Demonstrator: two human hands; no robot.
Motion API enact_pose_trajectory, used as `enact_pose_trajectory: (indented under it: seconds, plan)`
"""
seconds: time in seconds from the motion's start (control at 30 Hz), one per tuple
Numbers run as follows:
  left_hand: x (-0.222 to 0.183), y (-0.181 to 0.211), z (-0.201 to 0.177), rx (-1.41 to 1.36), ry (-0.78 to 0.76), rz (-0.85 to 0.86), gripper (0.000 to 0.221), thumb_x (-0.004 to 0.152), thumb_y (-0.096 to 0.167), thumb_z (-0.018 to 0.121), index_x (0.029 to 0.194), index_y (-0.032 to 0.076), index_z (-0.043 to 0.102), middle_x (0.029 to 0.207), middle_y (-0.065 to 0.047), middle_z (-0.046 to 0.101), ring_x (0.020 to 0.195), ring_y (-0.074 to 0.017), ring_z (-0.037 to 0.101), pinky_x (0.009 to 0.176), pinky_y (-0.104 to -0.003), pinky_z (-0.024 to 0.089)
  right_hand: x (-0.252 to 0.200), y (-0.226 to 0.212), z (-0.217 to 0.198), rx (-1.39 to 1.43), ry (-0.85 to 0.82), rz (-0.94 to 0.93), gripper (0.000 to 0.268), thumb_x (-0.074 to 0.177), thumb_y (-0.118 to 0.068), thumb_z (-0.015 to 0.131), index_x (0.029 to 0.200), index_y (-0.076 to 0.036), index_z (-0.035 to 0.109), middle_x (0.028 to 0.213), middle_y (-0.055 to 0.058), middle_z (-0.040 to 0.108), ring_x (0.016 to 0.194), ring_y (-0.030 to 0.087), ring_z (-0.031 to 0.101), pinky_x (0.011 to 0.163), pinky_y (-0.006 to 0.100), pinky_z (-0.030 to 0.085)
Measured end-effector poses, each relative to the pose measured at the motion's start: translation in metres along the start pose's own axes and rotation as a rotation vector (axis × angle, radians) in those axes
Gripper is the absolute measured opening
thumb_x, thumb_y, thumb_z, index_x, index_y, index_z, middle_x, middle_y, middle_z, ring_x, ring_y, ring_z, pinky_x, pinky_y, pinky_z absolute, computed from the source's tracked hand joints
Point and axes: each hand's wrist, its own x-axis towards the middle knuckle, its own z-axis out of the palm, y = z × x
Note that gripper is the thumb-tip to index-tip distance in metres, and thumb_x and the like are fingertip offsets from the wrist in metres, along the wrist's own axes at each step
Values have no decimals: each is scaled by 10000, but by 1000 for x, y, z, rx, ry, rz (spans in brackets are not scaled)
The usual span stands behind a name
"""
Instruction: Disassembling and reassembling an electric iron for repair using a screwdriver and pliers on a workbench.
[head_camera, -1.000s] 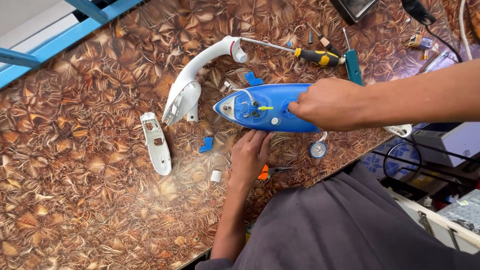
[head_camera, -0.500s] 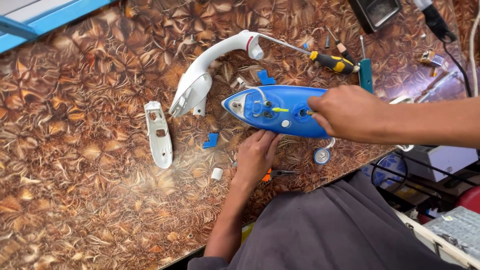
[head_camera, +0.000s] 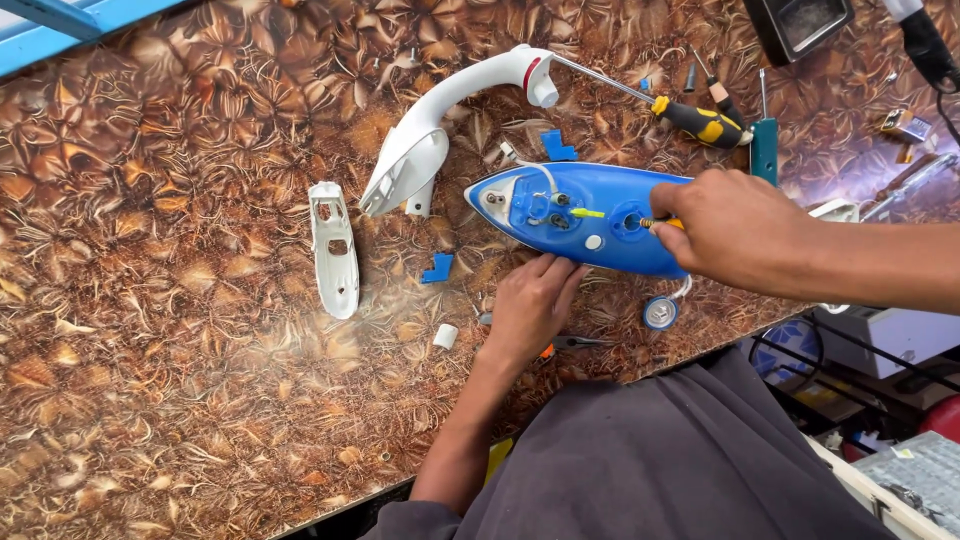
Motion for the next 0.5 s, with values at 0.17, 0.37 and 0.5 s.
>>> enact_pose_trajectory:
  seconds: [0.17, 0.37, 0.5]
  plan:
    - [2, 4, -2, 5, 12, 18, 180, 1036, 174, 631, 917, 39, 630, 776, -90, 626, 658, -257, 627, 571, -430, 559, 2, 5, 5, 14, 35, -14, 245, 993, -314, 612, 1169, -161, 686, 780, 171, 760, 698, 370, 734, 626, 520, 568]
    - [1, 5, -1, 9, -12, 7, 196, 1040, 188, 628, 905, 47, 614, 773, -92, 617, 653, -255, 630, 565, -429, 563, 1, 3, 5, 38, 34, 3, 229, 993, -317, 612, 1134, -156, 696, 784, 167, 754, 706, 366, 726, 643, 526, 565]
    - [1, 5, -1, 11, -16, 9, 176, 1041, 190, 629, 934, 49, 628, 786, -78, 632, 665, -238, 636, 580, -417, 569, 2, 5, 7, 40, 45, 14, 224, 989, -324, 613, 1116, -159, 697, 789, 173, 746, 705, 375, 714, 618, 529, 547]
